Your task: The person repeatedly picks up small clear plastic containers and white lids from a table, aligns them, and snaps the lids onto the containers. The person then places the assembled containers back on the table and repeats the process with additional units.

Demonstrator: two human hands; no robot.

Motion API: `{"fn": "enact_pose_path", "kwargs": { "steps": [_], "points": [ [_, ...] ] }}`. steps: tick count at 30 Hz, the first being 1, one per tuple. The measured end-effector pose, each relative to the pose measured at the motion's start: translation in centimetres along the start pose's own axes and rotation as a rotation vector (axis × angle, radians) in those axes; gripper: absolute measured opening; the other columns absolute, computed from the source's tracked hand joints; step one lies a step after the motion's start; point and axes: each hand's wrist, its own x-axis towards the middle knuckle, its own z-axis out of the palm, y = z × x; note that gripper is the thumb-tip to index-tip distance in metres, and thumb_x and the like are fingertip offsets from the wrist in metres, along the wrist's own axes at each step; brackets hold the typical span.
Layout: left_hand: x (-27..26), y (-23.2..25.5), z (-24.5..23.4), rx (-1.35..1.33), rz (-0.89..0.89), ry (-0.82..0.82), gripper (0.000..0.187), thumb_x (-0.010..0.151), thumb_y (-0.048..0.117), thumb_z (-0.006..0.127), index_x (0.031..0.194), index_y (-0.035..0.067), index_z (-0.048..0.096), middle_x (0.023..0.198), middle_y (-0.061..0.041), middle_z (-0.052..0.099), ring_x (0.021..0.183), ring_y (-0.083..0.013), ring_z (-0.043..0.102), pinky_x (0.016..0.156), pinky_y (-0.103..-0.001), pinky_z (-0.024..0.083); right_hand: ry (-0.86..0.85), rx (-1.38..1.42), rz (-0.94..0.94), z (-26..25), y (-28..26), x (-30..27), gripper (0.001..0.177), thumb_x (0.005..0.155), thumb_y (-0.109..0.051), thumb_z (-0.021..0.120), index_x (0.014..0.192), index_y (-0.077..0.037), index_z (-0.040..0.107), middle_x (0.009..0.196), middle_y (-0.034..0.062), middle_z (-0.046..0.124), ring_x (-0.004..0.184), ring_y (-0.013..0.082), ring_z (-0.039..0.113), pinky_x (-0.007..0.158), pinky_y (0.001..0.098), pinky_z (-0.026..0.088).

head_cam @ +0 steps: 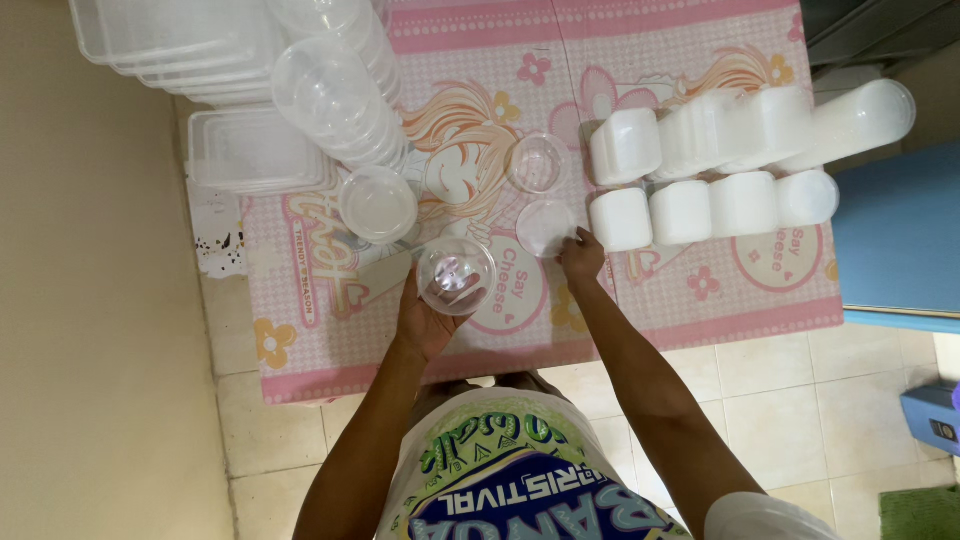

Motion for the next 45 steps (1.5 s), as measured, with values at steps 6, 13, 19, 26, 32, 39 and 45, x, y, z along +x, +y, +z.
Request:
{"fn": "enact_pose_path", "kwargs": {
  "steps": [6, 13, 19, 26, 32, 39, 45],
  "points": [
    [0.4, 0.7, 0.0, 0.010, 0.024, 0.006, 0.080, 0.098, 0.067, 0.045, 0.149, 0.006, 0.044, 0.146, -0.028, 0.053, 0.132, -0.0387, 0.057, 0.109, -0.049, 0.052, 0.166, -0.485, -0.344, 0.1, 1.0, -0.1, 0.044, 0.086, -0.018, 0.070, 0.124, 0.003, 0.070, 0.106, 0.0224, 0.075, 0.098, 0.0349, 0.073, 0.090, 0.0402, 0.055],
    [1.1, 1.3, 0.2, 0.080, -0.013, 0.019, 0.082, 0.097, 0.070, 0.042, 0.148, 0.006, 0.046, 0.139, -0.024, 0.060, 0.123, -0.0380, 0.064, 0.104, -0.046, 0.054, -0.153, -0.041, -0.256, 0.5, -5.5, -5.8, 0.045, 0.094, -0.031, 0.069, 0.129, -0.002, 0.068, 0.111, 0.0124, 0.075, 0.096, 0.0215, 0.072, 0.080, 0.0349, 0.055],
    [2.4, 1.1, 1.2, 0.183, -0.017, 0.000, 0.082, 0.097, 0.072, 0.040, 0.148, 0.007, 0.048, 0.138, -0.017, 0.063, 0.120, -0.0298, 0.066, 0.099, -0.046, 0.057, -0.799, 0.045, -0.141, 0.1, -13.0, -13.1, 0.054, 0.100, -0.042, 0.059, 0.143, -0.009, 0.060, 0.122, 0.0037, 0.073, 0.103, 0.0132, 0.067, 0.081, 0.0274, 0.052],
    [3.9, 0.7, 2.9, 0.376, 0.169, 0.346, 0.073, 0.096, 0.059, 0.054, 0.148, 0.009, 0.050, 0.134, -0.010, 0.066, 0.115, -0.0235, 0.064, 0.093, -0.038, 0.058, -0.743, 0.073, -0.084, 0.4, -14.5, -14.2, 0.042, 0.099, -0.028, 0.066, 0.137, -0.008, 0.067, 0.112, 0.0047, 0.076, 0.093, 0.0099, 0.067, 0.073, 0.0276, 0.051],
    [3.5, 0.1, 3.5, 0.590, 0.312, 0.316, 0.071, 0.090, 0.044, 0.072, 0.146, 0.004, 0.057, 0.129, -0.010, 0.065, 0.112, -0.0231, 0.064, 0.093, -0.040, 0.056, -0.641, 0.065, -0.095, 0.3, -13.3, -13.4, 0.037, 0.099, -0.024, 0.063, 0.132, -0.008, 0.069, 0.108, 0.0044, 0.076, 0.087, 0.0108, 0.069, 0.062, 0.0279, 0.056],
    [4.0, 0.0, 2.8, 0.591, 0.245, 0.337, 0.071, 0.091, 0.050, 0.069, 0.145, 0.006, 0.055, 0.137, -0.011, 0.062, 0.121, -0.0245, 0.065, 0.102, -0.041, 0.053, -0.343, -0.037, -0.283, 1.1, -12.7, -9.3, 0.035, 0.102, -0.025, 0.056, 0.126, -0.004, 0.070, 0.103, 0.0064, 0.076, 0.075, 0.0134, 0.072, 0.053, 0.0263, 0.053],
    [2.2, 1.1, 0.5, 0.572, 0.269, 0.362, 0.069, 0.090, 0.049, 0.070, 0.143, 0.008, 0.057, 0.134, -0.015, 0.064, 0.119, -0.0253, 0.064, 0.098, -0.039, 0.053, 0.071, -0.219, -0.587, 2.9, -13.7, -0.7, 0.032, 0.103, -0.025, 0.061, 0.101, 0.004, 0.074, 0.079, 0.0150, 0.073, 0.067, 0.0212, 0.071, 0.063, 0.0349, 0.054]
  ]
}}
